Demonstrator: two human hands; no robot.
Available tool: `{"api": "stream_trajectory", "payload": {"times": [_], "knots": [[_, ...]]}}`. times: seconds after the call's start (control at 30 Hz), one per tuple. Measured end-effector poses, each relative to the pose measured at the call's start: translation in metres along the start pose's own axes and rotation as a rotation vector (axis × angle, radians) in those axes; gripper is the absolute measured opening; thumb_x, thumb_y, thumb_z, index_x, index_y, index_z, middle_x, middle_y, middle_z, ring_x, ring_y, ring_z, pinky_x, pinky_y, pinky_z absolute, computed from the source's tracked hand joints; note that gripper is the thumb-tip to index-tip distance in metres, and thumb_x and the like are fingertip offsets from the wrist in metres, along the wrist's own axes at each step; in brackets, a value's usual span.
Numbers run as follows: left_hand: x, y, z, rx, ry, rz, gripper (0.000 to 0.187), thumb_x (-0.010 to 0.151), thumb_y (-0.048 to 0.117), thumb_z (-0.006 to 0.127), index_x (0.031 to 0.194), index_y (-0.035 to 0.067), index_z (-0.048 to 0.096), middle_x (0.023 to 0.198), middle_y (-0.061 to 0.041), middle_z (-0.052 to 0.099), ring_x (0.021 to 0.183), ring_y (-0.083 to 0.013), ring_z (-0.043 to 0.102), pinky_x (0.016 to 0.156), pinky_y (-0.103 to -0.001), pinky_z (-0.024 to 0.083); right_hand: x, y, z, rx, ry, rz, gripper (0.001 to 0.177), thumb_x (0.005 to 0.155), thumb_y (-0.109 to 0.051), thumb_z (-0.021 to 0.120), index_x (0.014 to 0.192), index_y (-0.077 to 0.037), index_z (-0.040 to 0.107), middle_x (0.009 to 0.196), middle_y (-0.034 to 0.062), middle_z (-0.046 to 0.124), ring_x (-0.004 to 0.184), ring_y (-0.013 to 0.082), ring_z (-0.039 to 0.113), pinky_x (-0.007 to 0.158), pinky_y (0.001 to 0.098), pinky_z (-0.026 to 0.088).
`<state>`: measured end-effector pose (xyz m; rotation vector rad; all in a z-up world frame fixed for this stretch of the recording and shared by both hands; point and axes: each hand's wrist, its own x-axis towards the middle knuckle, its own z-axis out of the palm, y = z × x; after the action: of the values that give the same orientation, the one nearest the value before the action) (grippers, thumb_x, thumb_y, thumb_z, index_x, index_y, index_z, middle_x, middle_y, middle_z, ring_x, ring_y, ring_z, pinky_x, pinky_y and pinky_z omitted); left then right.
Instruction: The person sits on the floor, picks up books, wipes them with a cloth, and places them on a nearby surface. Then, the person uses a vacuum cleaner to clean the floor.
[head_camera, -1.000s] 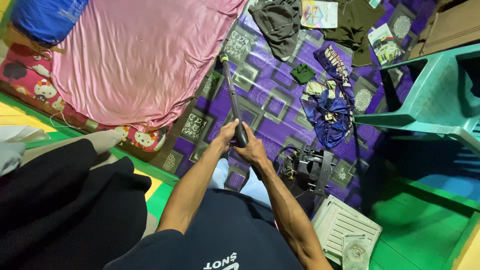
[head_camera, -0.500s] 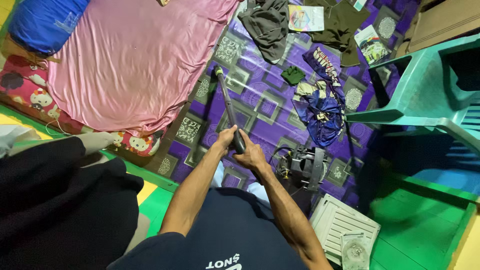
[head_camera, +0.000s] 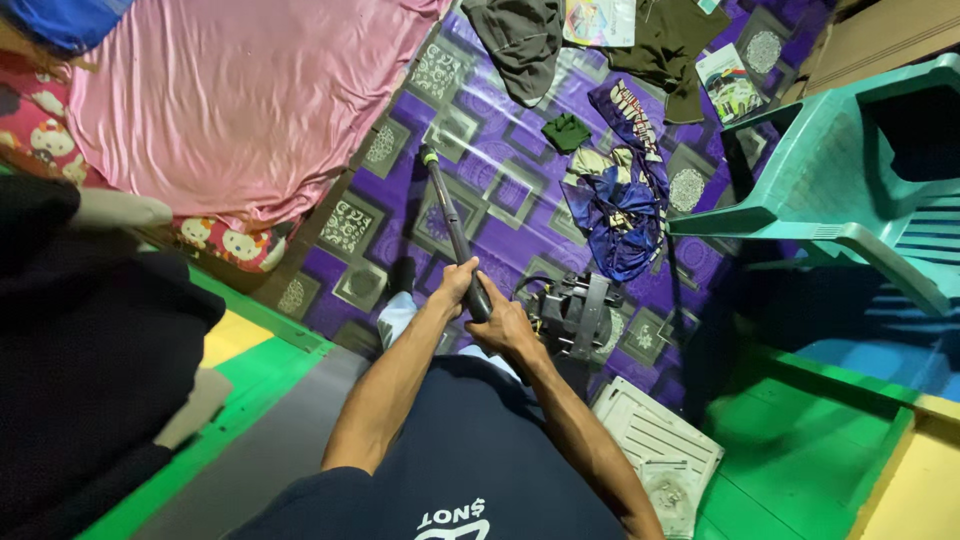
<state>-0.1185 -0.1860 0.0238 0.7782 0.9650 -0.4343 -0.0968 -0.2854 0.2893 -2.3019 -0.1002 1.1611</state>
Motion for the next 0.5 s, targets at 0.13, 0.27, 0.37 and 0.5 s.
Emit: {"api": "stream_trajectory", "payload": {"times": [0.13,0.27,0.37,0.5], "knots": [[-0.011,-0.041,0.026,-0.005,0.084,-0.012,0.045,0.094,0.031,0.071,0.125,0.009,0.047,0.102,-0.013,0.056,0.085,-0.0232,0.059,0.069,-0.044,0.054,-0.029,0.044,-0.002,0.038,0.046,-0.137,0.099,0.071,-0.028,0.080,0.157,-0.022,0.033,0.105,0.0249,0.074,0.094,0.0397,0.075,0.082,0.0448,0.058],[-0.038,-0.075,0.057,-0.018,0.102,-0.067,0.060,0.092,0.030,0.067,0.140,0.014,0.034,0.115,-0.016,0.054,0.098,-0.0276,0.059,0.076,-0.049,0.057,-0.056,0.085,-0.004,0.148,0.012,-0.092,0.099,0.073,-0.032,0.083,0.157,-0.022,0.031,0.110,0.0213,0.074,0.096,0.0327,0.077,0.084,0.0402,0.061],[-0.066,-0.093,0.078,-0.033,0.095,-0.131,0.073,0.095,0.031,0.066,0.151,0.018,0.021,0.115,-0.012,0.052,0.099,-0.0276,0.061,0.079,-0.048,0.057,-0.079,0.105,-0.008,0.209,-0.054,0.067,0.099,0.073,-0.034,0.081,0.159,-0.025,0.032,0.113,0.0202,0.075,0.095,0.0348,0.079,0.085,0.0408,0.062],[-0.098,-0.105,0.097,0.042,0.043,-0.123,0.062,0.097,0.028,0.063,0.146,0.011,0.030,0.107,-0.016,0.056,0.085,-0.0277,0.062,0.069,-0.048,0.057,-0.104,0.133,-0.010,0.170,0.033,-0.135,0.098,0.076,-0.034,0.086,0.158,-0.020,0.032,0.130,0.0233,0.068,0.118,0.0358,0.068,0.098,0.0415,0.055]]}}
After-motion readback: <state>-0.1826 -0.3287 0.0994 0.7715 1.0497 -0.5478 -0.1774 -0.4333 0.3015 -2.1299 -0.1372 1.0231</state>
